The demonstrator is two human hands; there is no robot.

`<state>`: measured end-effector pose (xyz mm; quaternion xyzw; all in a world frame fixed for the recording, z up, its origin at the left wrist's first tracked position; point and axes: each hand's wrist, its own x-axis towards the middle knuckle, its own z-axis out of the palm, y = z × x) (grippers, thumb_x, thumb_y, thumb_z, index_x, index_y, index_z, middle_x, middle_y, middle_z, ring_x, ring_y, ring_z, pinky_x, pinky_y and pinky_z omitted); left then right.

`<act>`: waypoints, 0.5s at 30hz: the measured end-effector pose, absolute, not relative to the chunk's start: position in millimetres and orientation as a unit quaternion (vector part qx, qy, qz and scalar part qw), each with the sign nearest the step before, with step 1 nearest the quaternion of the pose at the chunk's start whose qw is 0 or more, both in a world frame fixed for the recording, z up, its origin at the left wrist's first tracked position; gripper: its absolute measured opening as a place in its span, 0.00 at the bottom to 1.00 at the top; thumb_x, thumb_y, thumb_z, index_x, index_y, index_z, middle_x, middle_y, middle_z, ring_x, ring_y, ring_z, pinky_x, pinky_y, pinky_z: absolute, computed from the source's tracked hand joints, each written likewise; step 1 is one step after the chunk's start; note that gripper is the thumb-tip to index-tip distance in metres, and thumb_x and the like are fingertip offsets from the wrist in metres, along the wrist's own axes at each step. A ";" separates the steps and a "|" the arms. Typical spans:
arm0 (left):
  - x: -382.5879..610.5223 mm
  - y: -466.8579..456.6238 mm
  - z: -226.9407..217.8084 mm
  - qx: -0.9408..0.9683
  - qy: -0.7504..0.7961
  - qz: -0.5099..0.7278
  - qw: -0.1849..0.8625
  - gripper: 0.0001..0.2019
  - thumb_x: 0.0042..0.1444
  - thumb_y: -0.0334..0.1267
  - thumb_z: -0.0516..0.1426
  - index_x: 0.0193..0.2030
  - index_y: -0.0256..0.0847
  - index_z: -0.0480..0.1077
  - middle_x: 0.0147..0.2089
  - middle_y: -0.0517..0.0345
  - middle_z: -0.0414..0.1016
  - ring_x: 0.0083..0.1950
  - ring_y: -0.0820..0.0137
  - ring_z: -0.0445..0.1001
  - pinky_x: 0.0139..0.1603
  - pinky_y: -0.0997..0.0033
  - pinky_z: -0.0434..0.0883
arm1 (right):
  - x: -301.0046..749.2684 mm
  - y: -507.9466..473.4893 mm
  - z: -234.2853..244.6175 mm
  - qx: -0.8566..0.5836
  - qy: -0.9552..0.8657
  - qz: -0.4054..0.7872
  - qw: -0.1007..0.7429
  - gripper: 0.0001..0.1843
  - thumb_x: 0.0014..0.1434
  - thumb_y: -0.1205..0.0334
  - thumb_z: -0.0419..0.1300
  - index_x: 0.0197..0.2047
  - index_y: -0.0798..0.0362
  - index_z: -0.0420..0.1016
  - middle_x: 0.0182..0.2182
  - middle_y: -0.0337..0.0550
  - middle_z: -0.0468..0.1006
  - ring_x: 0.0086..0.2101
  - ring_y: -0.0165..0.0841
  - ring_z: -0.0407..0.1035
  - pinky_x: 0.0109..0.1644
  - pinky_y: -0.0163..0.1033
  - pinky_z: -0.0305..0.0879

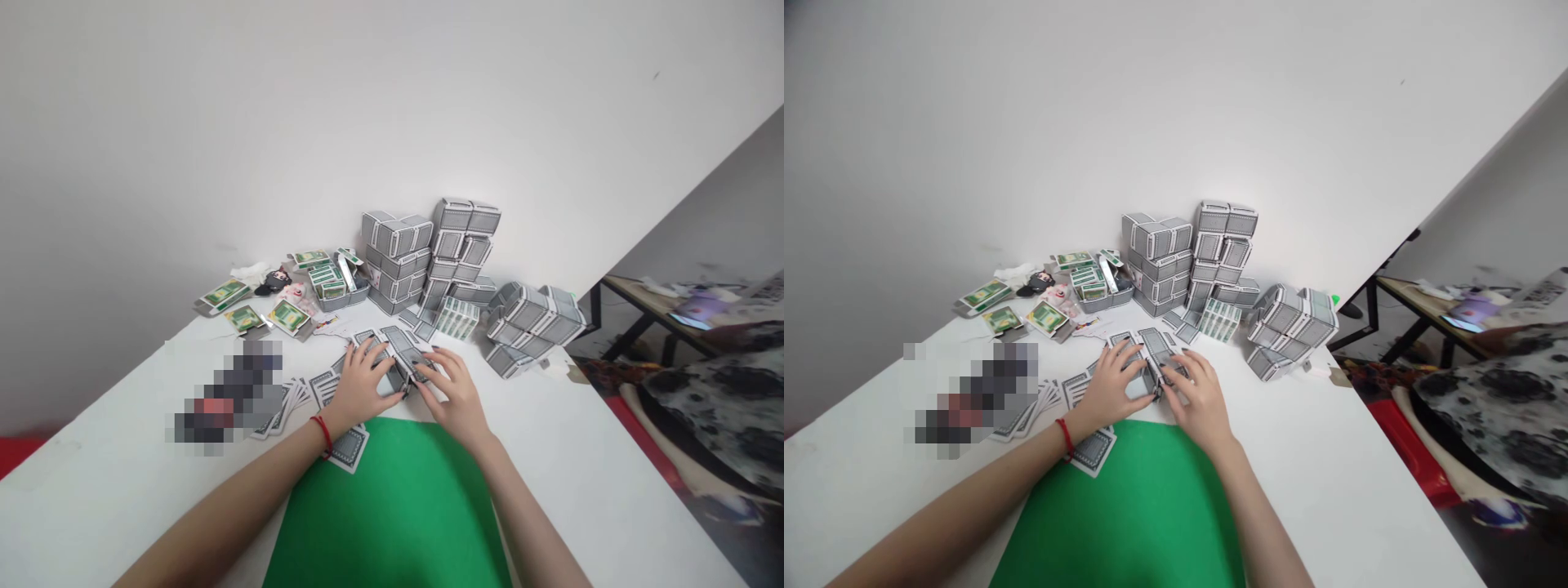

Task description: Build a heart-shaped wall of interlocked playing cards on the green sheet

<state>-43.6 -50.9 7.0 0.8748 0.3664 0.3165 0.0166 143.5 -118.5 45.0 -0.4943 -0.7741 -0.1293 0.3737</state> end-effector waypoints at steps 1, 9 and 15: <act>-43.7 -50.8 6.7 0.874 0.366 0.317 0.017 0.23 0.47 0.51 0.58 0.49 0.42 0.67 0.60 0.46 0.62 0.65 0.49 0.50 0.61 0.40 0.48 | 145.6 -112.6 49.1 -0.490 -0.788 -0.109 0.356 0.13 0.57 0.63 0.57 0.46 0.50 0.74 0.47 0.50 0.72 0.53 0.40 0.62 0.51 0.51 0.64; -45.3 -50.0 5.6 0.876 0.359 0.323 0.017 0.23 0.47 0.51 0.58 0.49 0.44 0.67 0.60 0.47 0.61 0.64 0.49 0.51 0.61 0.40 0.49 | 153.2 -85.0 51.3 -0.475 -0.847 0.006 0.239 0.14 0.55 0.62 0.60 0.47 0.48 0.75 0.49 0.47 0.74 0.52 0.37 0.65 0.54 0.46 0.65; -45.5 -50.3 2.9 0.879 0.356 0.317 0.017 0.23 0.48 0.50 0.58 0.50 0.44 0.67 0.61 0.47 0.60 0.65 0.49 0.49 0.61 0.39 0.48 | 154.2 -86.4 36.9 -0.453 -0.844 -0.011 0.286 0.15 0.58 0.60 0.56 0.49 0.52 0.74 0.48 0.47 0.75 0.52 0.35 0.66 0.55 0.44 0.65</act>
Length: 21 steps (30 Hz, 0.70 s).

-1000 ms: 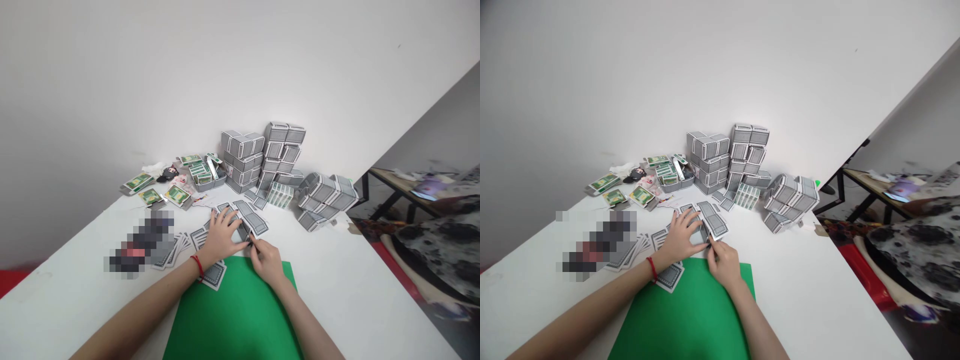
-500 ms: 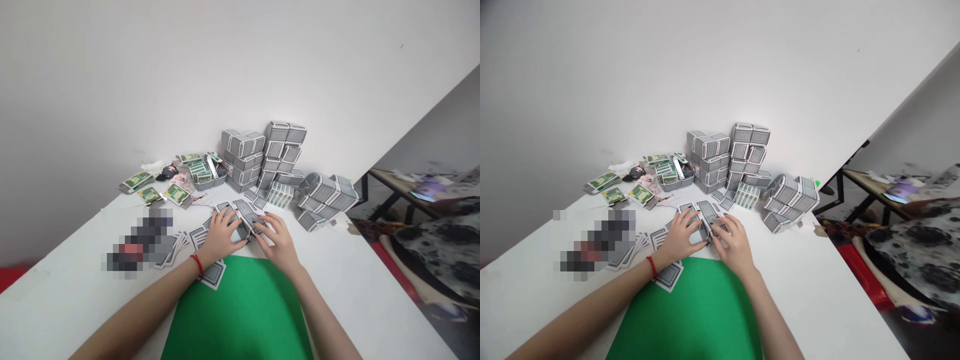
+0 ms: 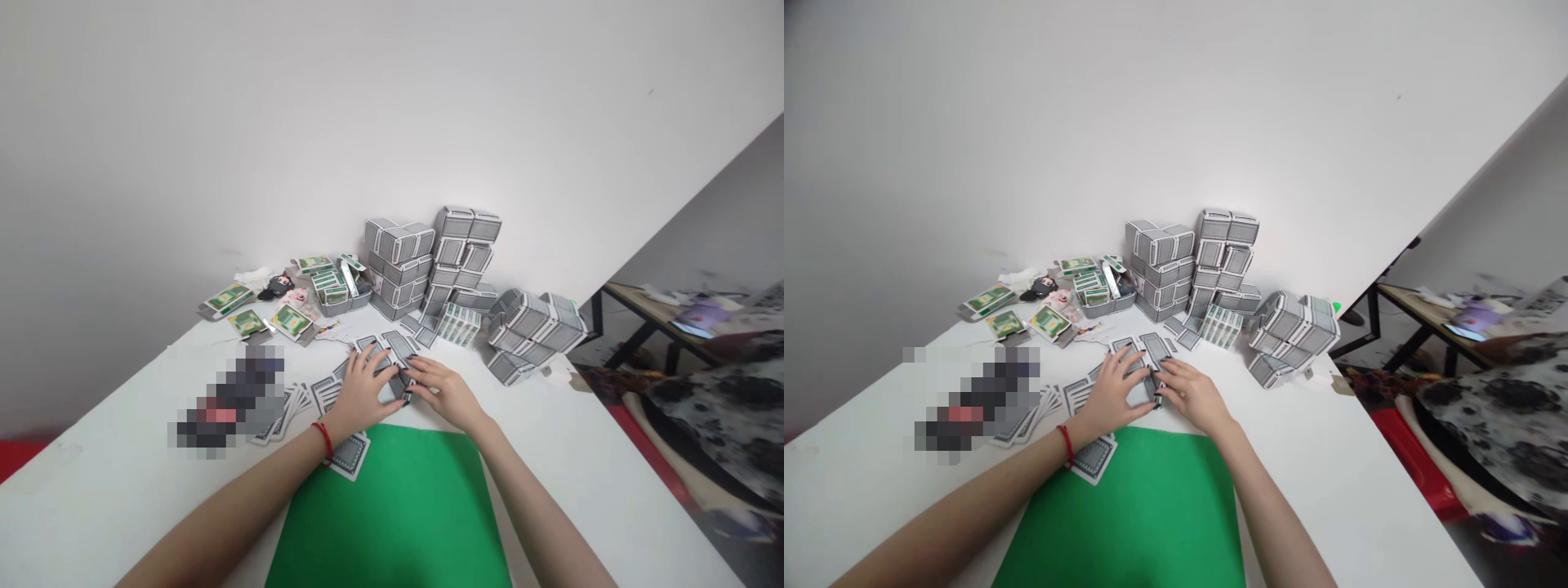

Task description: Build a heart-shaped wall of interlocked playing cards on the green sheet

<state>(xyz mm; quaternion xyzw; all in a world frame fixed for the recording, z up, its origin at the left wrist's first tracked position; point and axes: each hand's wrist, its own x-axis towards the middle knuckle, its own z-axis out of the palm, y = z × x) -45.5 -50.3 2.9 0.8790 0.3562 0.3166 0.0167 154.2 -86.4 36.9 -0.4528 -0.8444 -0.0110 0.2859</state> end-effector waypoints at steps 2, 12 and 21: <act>-45.9 -50.6 1.8 0.881 0.354 0.313 0.014 0.23 0.48 0.50 0.58 0.50 0.45 0.67 0.61 0.47 0.60 0.65 0.49 0.48 0.61 0.38 0.47 | 153.6 -89.0 30.8 -0.451 -0.838 -0.025 0.306 0.15 0.59 0.61 0.56 0.49 0.53 0.73 0.48 0.48 0.75 0.52 0.35 0.65 0.55 0.45 0.65; -47.9 -55.5 3.5 0.890 0.329 0.315 0.006 0.13 0.52 0.46 0.56 0.43 0.46 0.71 0.61 0.48 0.59 0.66 0.48 0.45 0.60 0.34 0.44 | 148.6 -94.4 13.7 -0.459 -0.798 -0.009 0.390 0.15 0.61 0.63 0.53 0.49 0.52 0.73 0.47 0.49 0.75 0.52 0.36 0.66 0.54 0.47 0.66; -41.3 -60.4 1.6 0.885 0.280 0.373 0.003 0.06 0.56 0.37 0.53 0.38 0.41 0.69 0.56 0.50 0.66 0.63 0.59 0.56 0.65 0.42 0.42 | 142.1 -98.6 9.9 -0.464 -0.783 -0.026 0.412 0.18 0.59 0.65 0.53 0.53 0.49 0.71 0.49 0.47 0.74 0.52 0.38 0.65 0.55 0.49 0.65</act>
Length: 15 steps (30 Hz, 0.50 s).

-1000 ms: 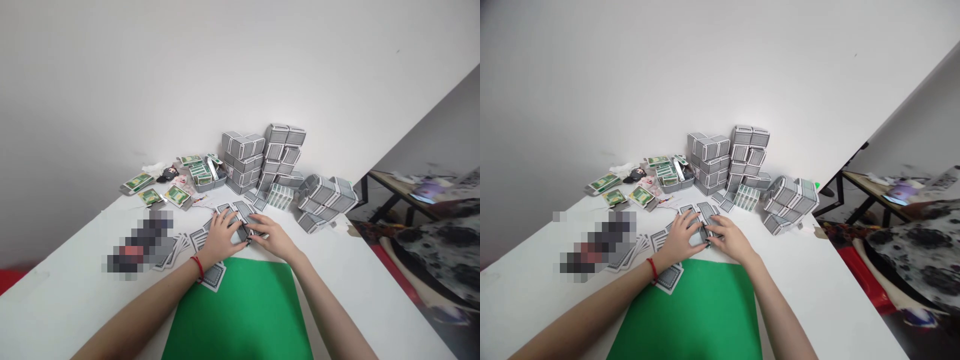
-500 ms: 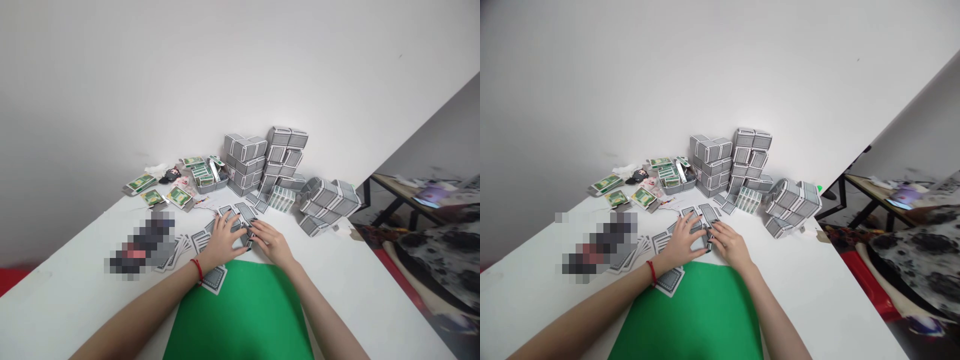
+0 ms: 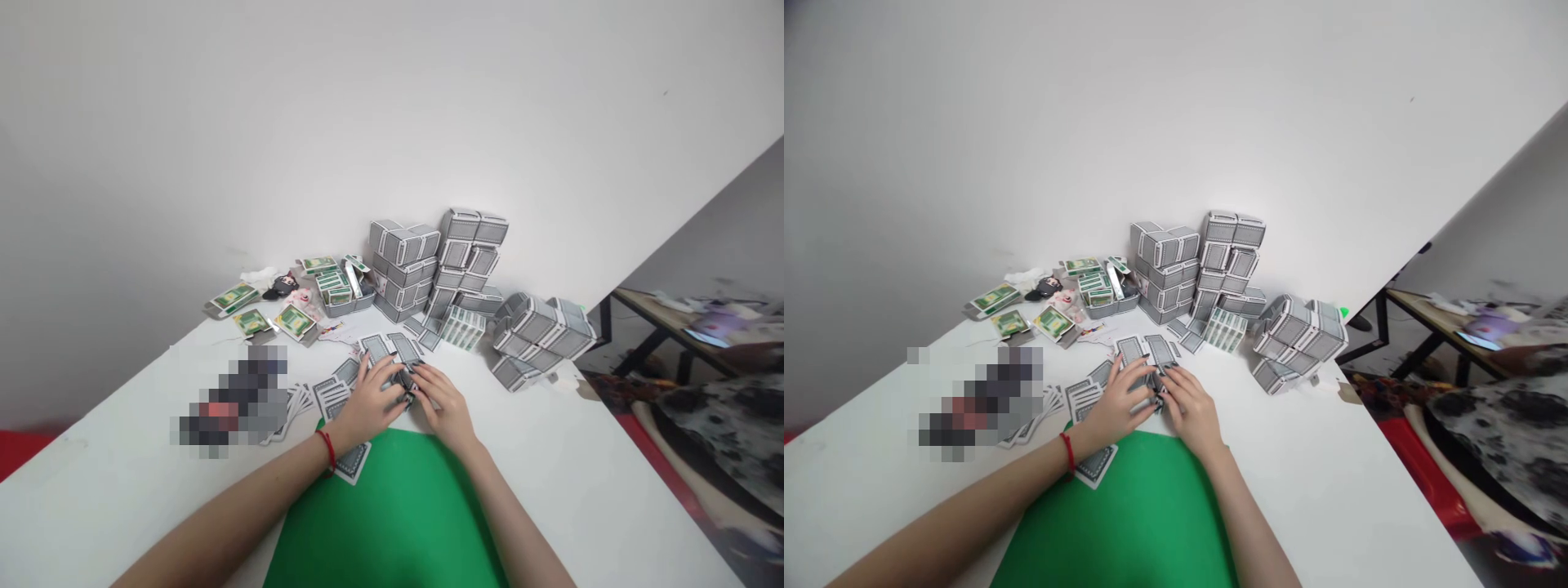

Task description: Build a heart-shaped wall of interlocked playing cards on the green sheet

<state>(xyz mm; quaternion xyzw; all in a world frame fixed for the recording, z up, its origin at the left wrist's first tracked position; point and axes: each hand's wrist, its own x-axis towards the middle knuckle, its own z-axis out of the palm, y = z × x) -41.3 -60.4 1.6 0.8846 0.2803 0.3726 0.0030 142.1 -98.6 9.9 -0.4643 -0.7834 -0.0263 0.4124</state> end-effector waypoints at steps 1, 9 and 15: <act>-41.0 -60.4 1.6 0.885 0.281 0.371 0.006 0.06 0.56 0.37 0.53 0.38 0.41 0.69 0.56 0.50 0.66 0.63 0.59 0.56 0.65 0.42 0.41 | 141.9 -98.7 9.3 -0.463 -0.784 -0.032 0.413 0.18 0.59 0.65 0.54 0.53 0.49 0.70 0.49 0.47 0.74 0.52 0.38 0.65 0.55 0.49 0.65; -41.7 -64.0 11.1 0.894 0.282 0.346 0.028 0.07 0.58 0.36 0.50 0.37 0.41 0.69 0.56 0.52 0.67 0.64 0.59 0.55 0.65 0.41 0.40 | 138.0 -99.4 2.0 -0.463 -0.780 -0.081 0.412 0.18 0.59 0.66 0.54 0.53 0.50 0.70 0.48 0.48 0.75 0.52 0.39 0.66 0.54 0.49 0.67; -42.4 -62.8 10.1 0.897 0.278 0.343 0.034 0.07 0.58 0.37 0.50 0.37 0.41 0.69 0.56 0.52 0.67 0.63 0.60 0.57 0.65 0.41 0.37 | 137.5 -101.7 -2.9 -0.454 -0.786 -0.104 0.406 0.18 0.59 0.67 0.53 0.53 0.51 0.70 0.47 0.48 0.75 0.52 0.39 0.65 0.54 0.49 0.67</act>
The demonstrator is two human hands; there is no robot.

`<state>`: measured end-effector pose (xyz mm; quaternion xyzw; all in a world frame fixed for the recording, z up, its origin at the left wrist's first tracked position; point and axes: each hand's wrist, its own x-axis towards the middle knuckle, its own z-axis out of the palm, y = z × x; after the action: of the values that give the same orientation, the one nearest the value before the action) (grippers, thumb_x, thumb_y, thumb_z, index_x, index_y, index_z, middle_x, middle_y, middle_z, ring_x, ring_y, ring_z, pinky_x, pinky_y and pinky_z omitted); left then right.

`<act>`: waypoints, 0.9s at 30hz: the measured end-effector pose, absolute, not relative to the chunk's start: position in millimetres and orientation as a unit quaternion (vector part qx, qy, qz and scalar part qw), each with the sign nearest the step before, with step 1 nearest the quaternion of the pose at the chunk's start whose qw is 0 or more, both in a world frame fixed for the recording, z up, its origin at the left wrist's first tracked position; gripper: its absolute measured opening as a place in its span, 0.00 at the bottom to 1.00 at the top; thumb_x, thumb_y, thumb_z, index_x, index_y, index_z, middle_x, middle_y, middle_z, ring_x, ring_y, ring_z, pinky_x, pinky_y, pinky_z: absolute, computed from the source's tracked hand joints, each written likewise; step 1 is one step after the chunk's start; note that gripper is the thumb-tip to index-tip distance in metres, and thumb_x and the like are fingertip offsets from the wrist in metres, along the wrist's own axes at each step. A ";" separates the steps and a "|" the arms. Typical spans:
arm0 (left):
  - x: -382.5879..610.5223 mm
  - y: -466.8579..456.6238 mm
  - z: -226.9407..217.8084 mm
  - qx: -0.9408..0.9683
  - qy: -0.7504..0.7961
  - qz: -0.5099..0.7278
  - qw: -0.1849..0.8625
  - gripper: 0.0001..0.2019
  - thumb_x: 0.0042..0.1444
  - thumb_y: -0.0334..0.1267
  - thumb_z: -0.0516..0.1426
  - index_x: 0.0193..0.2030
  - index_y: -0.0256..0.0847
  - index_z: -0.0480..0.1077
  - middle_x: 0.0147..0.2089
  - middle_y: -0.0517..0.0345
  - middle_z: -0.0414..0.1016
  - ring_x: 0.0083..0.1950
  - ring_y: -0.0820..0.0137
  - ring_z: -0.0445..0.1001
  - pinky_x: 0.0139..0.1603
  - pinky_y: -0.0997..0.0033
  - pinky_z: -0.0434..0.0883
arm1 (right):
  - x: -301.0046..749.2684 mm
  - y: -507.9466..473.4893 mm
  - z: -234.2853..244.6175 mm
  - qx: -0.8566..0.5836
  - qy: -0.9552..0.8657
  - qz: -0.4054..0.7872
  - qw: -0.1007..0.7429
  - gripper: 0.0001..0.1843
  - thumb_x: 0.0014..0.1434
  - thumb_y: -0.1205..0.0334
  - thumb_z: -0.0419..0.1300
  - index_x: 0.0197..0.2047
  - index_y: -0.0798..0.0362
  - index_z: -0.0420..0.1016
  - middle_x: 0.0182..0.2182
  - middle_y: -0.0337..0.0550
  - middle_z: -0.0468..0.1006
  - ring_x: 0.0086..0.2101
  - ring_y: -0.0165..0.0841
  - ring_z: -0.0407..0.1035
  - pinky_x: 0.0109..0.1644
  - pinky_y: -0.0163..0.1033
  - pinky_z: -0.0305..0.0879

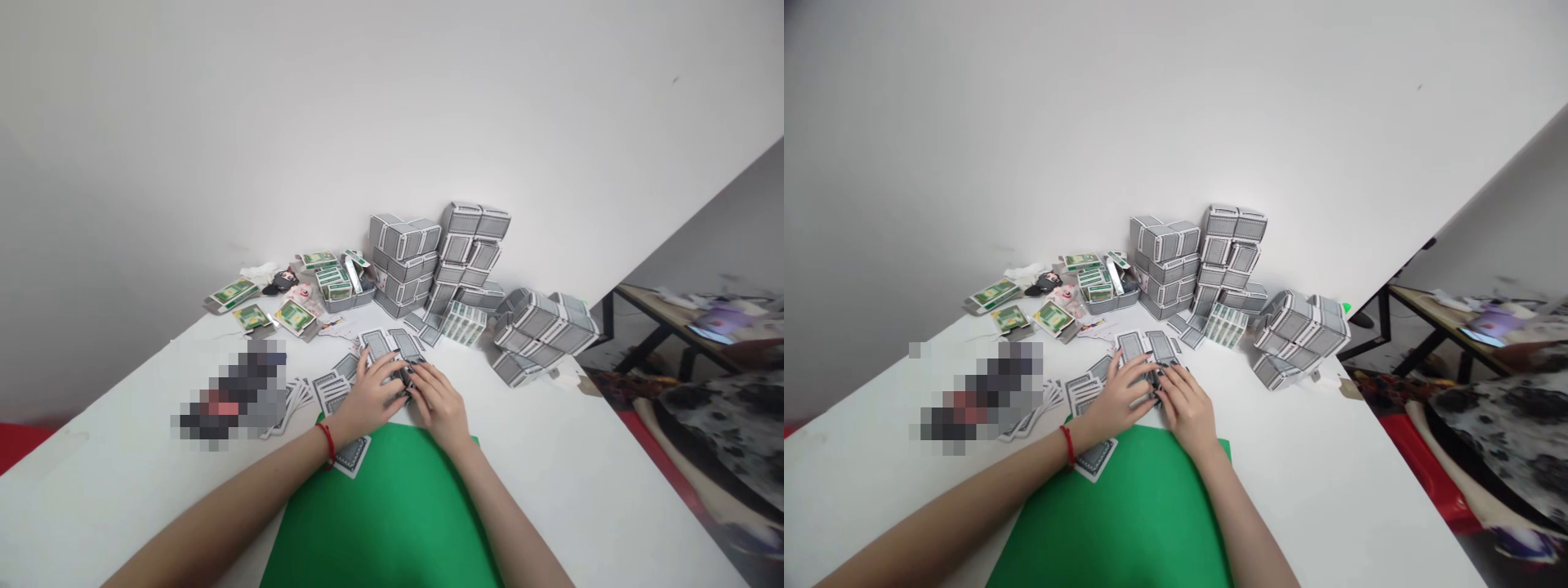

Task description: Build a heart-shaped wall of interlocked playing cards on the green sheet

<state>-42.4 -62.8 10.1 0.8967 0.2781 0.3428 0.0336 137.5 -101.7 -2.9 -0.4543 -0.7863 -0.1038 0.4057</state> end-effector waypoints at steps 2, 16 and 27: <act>-42.8 -61.7 8.1 0.898 0.275 0.343 0.036 0.07 0.59 0.36 0.50 0.39 0.42 0.69 0.56 0.53 0.68 0.62 0.61 0.58 0.65 0.41 0.37 | 139.2 -102.4 -3.4 -0.453 -0.791 -0.103 0.398 0.18 0.59 0.68 0.53 0.53 0.51 0.69 0.48 0.49 0.75 0.53 0.39 0.64 0.54 0.49 0.67; -62.4 -42.5 7.0 0.882 0.304 0.361 0.005 0.24 0.53 0.47 0.55 0.55 0.40 0.65 0.56 0.47 0.69 0.63 0.57 0.58 0.65 0.41 0.39 | 123.1 -104.1 -6.0 -0.466 -0.796 -0.158 0.353 0.13 0.58 0.69 0.52 0.45 0.53 0.69 0.47 0.50 0.75 0.53 0.39 0.63 0.59 0.56 0.55; -60.9 -40.1 4.4 0.877 0.301 0.374 0.006 0.15 0.57 0.37 0.51 0.50 0.43 0.69 0.54 0.53 0.72 0.62 0.61 0.61 0.66 0.43 0.44 | 113.7 -106.6 -3.2 -0.497 -0.779 -0.144 0.353 0.09 0.58 0.69 0.51 0.40 0.52 0.70 0.45 0.47 0.76 0.53 0.37 0.64 0.62 0.57 0.46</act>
<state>-60.9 -40.1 4.4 0.8769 0.3015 0.3743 0.0062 113.7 -106.6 -3.2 -0.4972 -0.7794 -0.1435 0.3531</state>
